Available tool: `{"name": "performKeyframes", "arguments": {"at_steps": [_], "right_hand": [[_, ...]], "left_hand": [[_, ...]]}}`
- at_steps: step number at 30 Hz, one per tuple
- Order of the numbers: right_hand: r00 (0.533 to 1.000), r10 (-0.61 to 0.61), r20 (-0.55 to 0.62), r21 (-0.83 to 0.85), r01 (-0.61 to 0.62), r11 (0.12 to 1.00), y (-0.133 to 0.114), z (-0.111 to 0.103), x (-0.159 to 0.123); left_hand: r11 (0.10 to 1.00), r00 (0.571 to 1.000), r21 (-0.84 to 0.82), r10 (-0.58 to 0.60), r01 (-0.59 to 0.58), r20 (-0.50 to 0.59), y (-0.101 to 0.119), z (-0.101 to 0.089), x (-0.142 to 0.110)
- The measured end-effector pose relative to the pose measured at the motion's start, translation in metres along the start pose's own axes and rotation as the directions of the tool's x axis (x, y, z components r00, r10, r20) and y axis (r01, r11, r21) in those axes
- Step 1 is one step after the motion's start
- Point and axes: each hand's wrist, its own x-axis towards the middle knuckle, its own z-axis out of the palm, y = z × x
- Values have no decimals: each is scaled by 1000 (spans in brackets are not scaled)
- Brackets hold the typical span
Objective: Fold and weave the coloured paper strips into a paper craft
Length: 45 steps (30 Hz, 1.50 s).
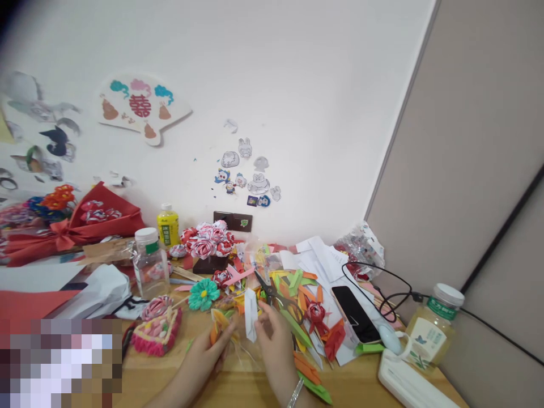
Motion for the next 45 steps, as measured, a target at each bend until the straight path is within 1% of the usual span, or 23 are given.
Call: {"name": "performKeyframes", "arguments": {"at_steps": [2, 3, 5, 6, 7, 9, 11, 12, 13, 16, 21, 25, 29, 31, 32, 35, 37, 40, 45], "right_hand": [[997, -70, -13, -150, 67, 986, -3, -8, 4], [993, -117, -15, -245, 110, 963, -5, -13, 7], [978, -209, -24, -449, 176, 876, -8, -25, 12], [973, -229, -20, -545, 182, 818, -9, -32, 15], [973, -232, -15, -634, 170, 754, -8, -38, 17], [981, -193, -16, -786, 107, 608, -5, -48, 20], [989, -145, -13, -874, 59, 481, 0, -54, 21], [992, -129, -5, -895, 53, 444, 2, -55, 20], [993, -121, 6, -903, 58, 425, 4, -56, 19], [993, -118, 31, -895, 80, 439, 7, -54, 17], [991, -132, 22, -858, 87, 507, 5, -53, 18], [985, -175, 6, -806, 108, 582, 0, -49, 21], [959, -283, -34, -672, 187, 717, -2, -41, 19], [949, -311, -59, -633, 205, 746, 2, -39, 18], [950, -308, -54, -655, 199, 729, 5, -39, 18], [962, -275, -5, -764, 173, 621, 14, -41, 18], [967, -254, 17, -802, 165, 574, 18, -43, 17], [972, -234, 23, -817, 153, 556, 20, -43, 16], [976, -219, 19, -826, 138, 546, 18, -42, 15]], "left_hand": [[1000, 1000, -4, -5, 5, 30, -1, 0, 2], [1000, 999, -7, -4, 4, 40, -1, 0, 2], [1000, 999, -14, -9, 9, 51, -2, 0, 3], [1000, 998, -23, -12, 14, 56, -2, 0, 3], [999, 998, -33, -14, 16, 65, -2, -1, 3], [999, 996, -50, -13, 17, 90, -3, -1, 2], [998, 994, -58, -4, 10, 109, -4, 0, 2], [998, 994, -57, -3, 9, 109, -4, 0, 2], [998, 995, -57, -5, 11, 104, -5, 0, 2], [998, 996, -56, -17, 22, 83, -6, 0, 3], [997, 993, -67, -24, 32, 112, -9, 0, 4], [997, 994, -69, -25, 32, 103, -9, 1, 3], [998, 993, -49, -37, 43, 112, -6, 1, 2], [998, 993, -38, -39, 43, 111, -6, 1, 2], [999, 994, -35, -36, 40, 106, -6, 1, 2], [999, 995, -29, -29, 32, 90, -8, 2, 3], [999, 996, -28, -22, 24, 83, -8, 2, 3], [1000, 996, -22, -19, 21, 82, -7, 2, 2], [999, 993, -25, -30, 33, 115, -7, 2, 2]]}}
